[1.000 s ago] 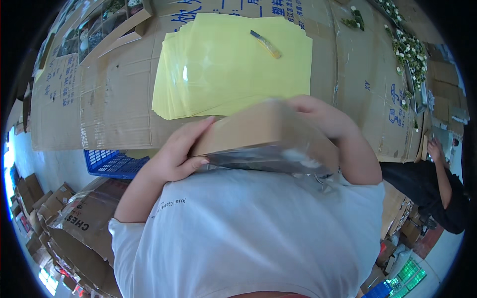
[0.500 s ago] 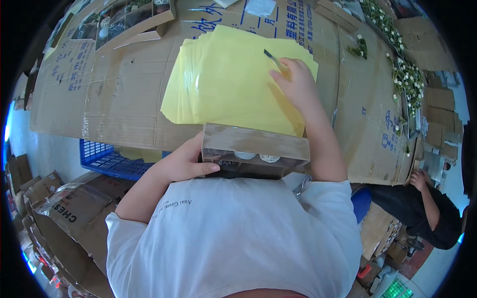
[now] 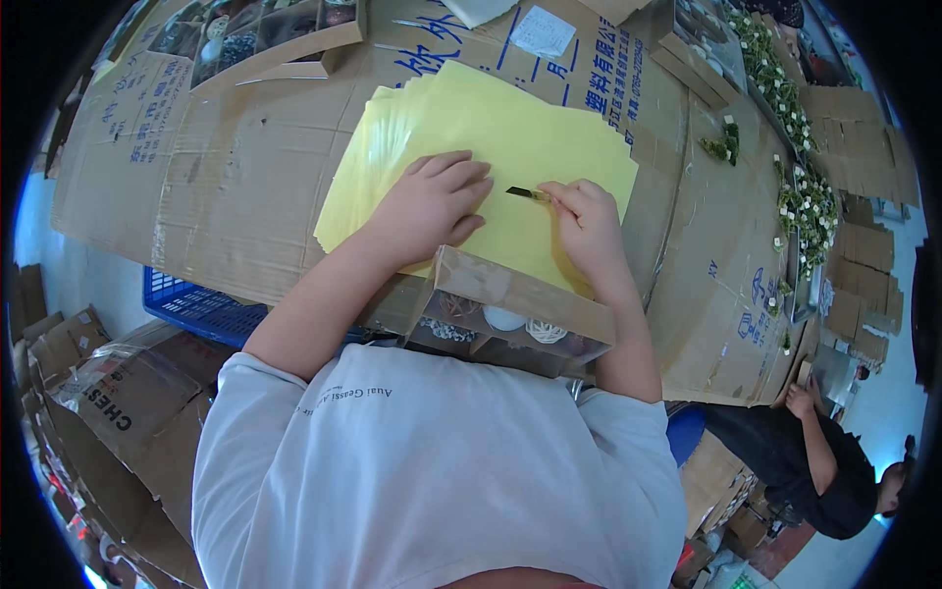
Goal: Packaging various small decorative items into divided gift boxes and sealing them with clear adhesive film.
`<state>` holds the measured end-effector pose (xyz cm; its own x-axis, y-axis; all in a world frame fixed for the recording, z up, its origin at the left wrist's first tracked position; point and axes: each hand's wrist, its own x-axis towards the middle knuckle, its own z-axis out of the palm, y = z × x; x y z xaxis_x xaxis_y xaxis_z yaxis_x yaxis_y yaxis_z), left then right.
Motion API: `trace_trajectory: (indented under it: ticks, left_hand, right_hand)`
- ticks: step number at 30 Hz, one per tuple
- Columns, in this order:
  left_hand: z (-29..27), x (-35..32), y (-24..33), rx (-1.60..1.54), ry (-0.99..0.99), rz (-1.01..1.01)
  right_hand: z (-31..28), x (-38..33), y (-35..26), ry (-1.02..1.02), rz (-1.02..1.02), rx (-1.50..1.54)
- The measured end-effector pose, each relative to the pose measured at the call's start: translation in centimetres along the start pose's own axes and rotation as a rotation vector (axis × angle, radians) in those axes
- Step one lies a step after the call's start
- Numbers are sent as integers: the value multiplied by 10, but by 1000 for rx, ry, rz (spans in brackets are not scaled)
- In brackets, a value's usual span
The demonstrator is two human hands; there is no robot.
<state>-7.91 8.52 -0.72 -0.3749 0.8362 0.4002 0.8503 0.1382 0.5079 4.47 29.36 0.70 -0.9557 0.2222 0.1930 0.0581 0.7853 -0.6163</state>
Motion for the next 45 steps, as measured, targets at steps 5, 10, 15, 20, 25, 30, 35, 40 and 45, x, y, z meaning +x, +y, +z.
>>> trace_trajectory:
  ticks: [5, 10, 15, 20, 25, 30, 35, 40, 45]
  left_hand:
    - [8, 2, 5, 164, -77, 0]
    - [11, 6, 9, 154, -144, -43]
    - [-10, 6, 8, -146, -179, -114]
    - [-54, 8, 24, -1006, -33, -506]
    - [-68, 3, 31, -1311, -206, -432]
    - [-73, 8, 52, -1106, -126, -417]
    - [-101, 20, 78, -358, -674, -34]
    - [-104, 23, 88, -303, -686, -228]
    - [-100, 18, 82, -332, -749, -44]
  right_hand:
    - [7, 1, -2, 29, 37, -8]
    - [10, 0, 6, 62, 77, 118]
    - [14, -1, 3, 122, 116, 13]
    - [6, 2, -10, 93, 63, -127]
    - [-24, 13, -68, 58, 76, 767]
    - [-46, 13, -75, 156, 236, 691]
    - [-71, 0, -80, -305, 464, 981]
    - [-55, -7, -85, -554, 747, 918]
    - [-47, -13, -92, -562, 709, 800]
